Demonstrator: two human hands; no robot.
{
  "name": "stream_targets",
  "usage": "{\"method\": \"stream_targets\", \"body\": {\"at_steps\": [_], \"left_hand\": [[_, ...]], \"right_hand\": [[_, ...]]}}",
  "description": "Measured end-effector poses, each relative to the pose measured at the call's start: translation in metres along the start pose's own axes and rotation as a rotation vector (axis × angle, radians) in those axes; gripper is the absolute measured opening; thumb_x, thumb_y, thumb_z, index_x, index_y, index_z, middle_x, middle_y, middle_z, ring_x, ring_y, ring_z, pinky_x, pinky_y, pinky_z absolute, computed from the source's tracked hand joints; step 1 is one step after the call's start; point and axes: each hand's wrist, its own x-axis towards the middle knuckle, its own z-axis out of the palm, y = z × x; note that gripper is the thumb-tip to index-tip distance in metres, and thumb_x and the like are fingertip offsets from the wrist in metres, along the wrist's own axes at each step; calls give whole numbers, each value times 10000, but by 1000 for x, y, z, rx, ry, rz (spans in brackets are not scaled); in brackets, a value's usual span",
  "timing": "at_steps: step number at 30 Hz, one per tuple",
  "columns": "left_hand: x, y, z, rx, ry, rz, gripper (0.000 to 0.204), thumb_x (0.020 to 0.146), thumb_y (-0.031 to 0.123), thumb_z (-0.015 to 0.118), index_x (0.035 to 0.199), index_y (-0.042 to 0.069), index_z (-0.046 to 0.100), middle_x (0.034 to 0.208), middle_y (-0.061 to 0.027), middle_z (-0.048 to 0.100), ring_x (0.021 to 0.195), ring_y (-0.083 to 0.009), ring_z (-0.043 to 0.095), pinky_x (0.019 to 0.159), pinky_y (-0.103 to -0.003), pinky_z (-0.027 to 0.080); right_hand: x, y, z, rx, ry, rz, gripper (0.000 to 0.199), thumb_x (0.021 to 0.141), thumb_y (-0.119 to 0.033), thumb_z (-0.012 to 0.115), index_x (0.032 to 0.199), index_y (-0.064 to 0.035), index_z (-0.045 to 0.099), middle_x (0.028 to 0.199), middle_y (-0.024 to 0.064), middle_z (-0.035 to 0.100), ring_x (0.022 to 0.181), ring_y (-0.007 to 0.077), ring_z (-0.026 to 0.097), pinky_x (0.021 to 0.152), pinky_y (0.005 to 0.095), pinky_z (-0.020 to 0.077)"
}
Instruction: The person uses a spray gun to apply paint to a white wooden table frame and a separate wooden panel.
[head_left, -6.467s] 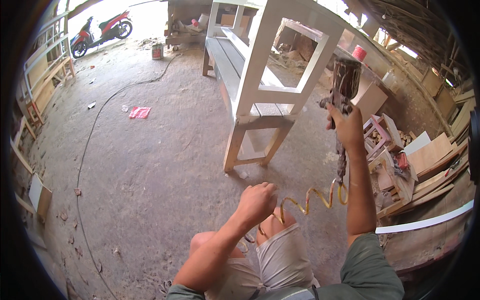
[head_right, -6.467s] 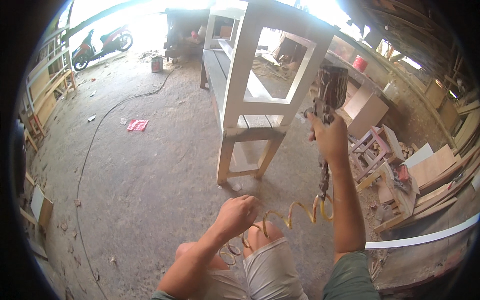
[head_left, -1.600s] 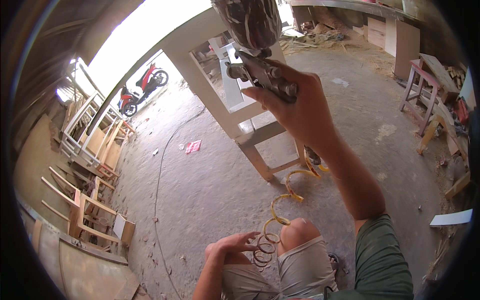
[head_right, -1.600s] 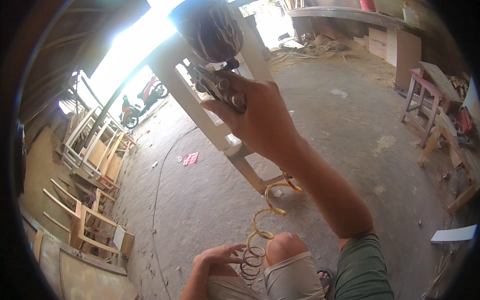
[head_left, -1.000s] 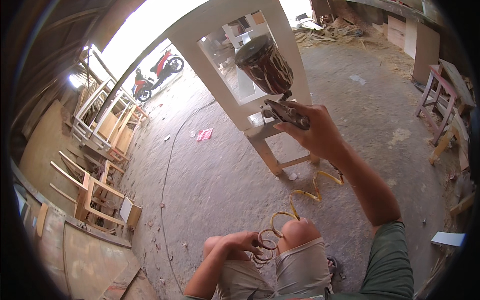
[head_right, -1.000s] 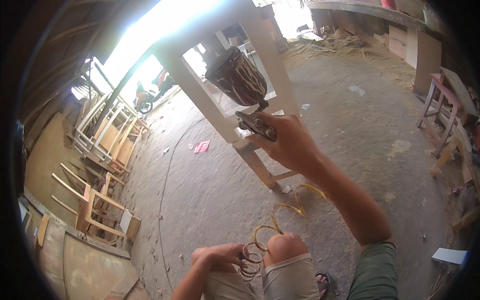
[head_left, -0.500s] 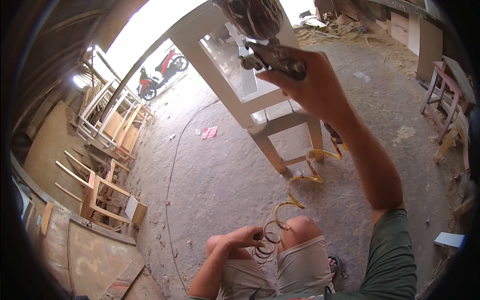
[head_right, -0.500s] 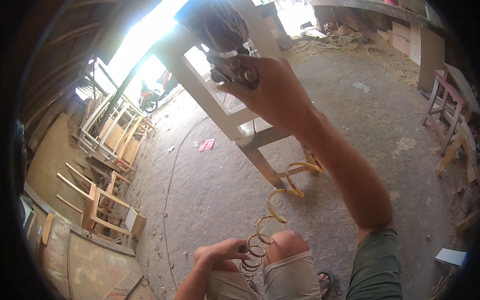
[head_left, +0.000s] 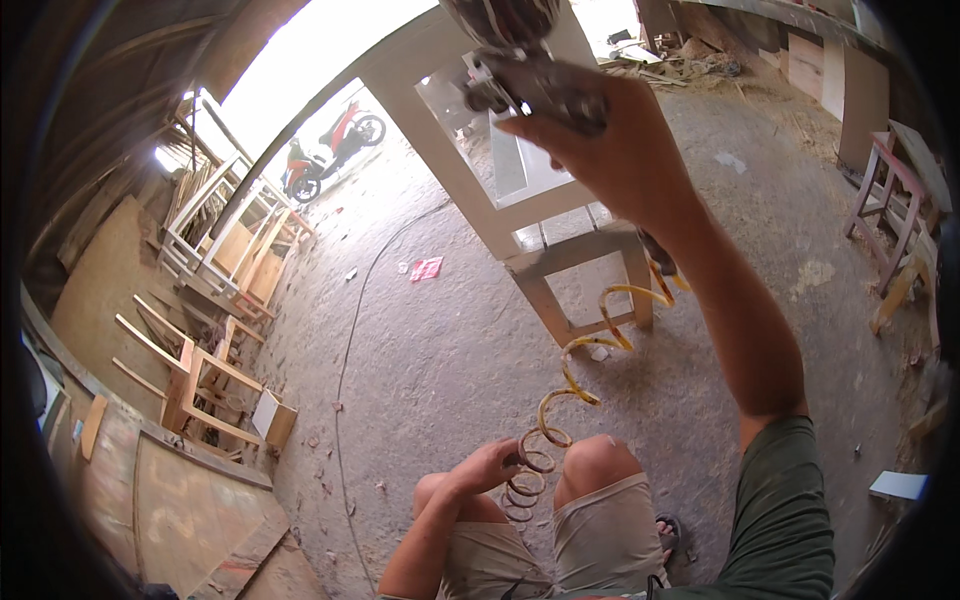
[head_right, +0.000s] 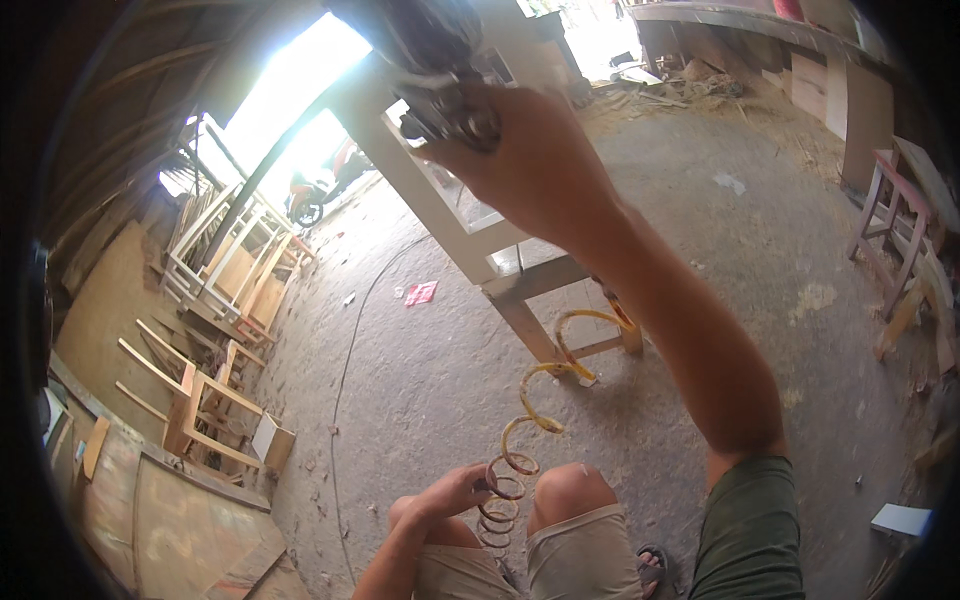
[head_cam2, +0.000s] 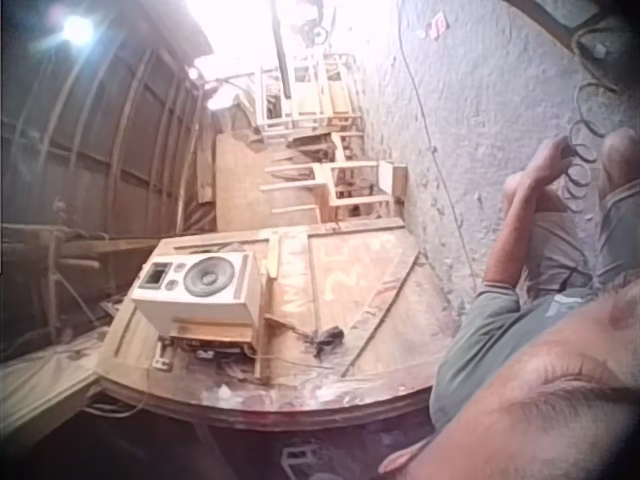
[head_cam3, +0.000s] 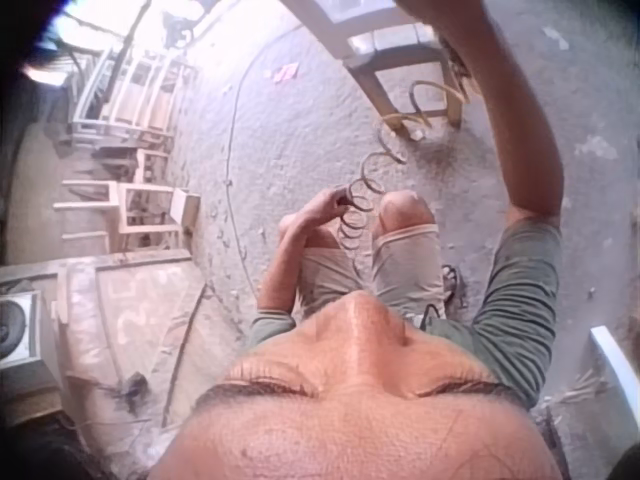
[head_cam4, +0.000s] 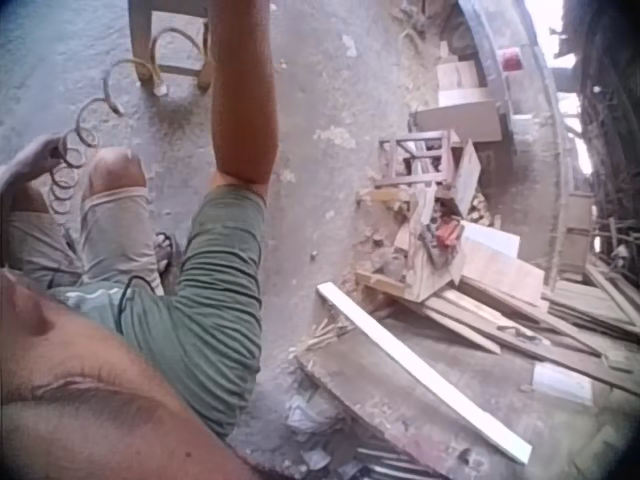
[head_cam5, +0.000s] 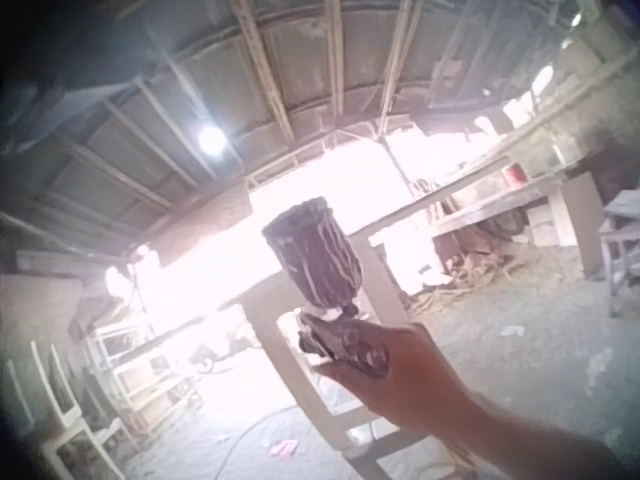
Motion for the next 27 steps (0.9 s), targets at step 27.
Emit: {"method": "stream_targets", "body": {"at_steps": [27], "left_hand": [[36,-45,-39,431,-348,89,187,696,24,685,858,-56,732,853,-255,711,842,-416,709,700,-489,546]], "right_hand": [[-157,-8,171,-495,-120,310,434,920,-229,786,1251,28,672,890,207,745,765,330,742,705,413,550]]}}
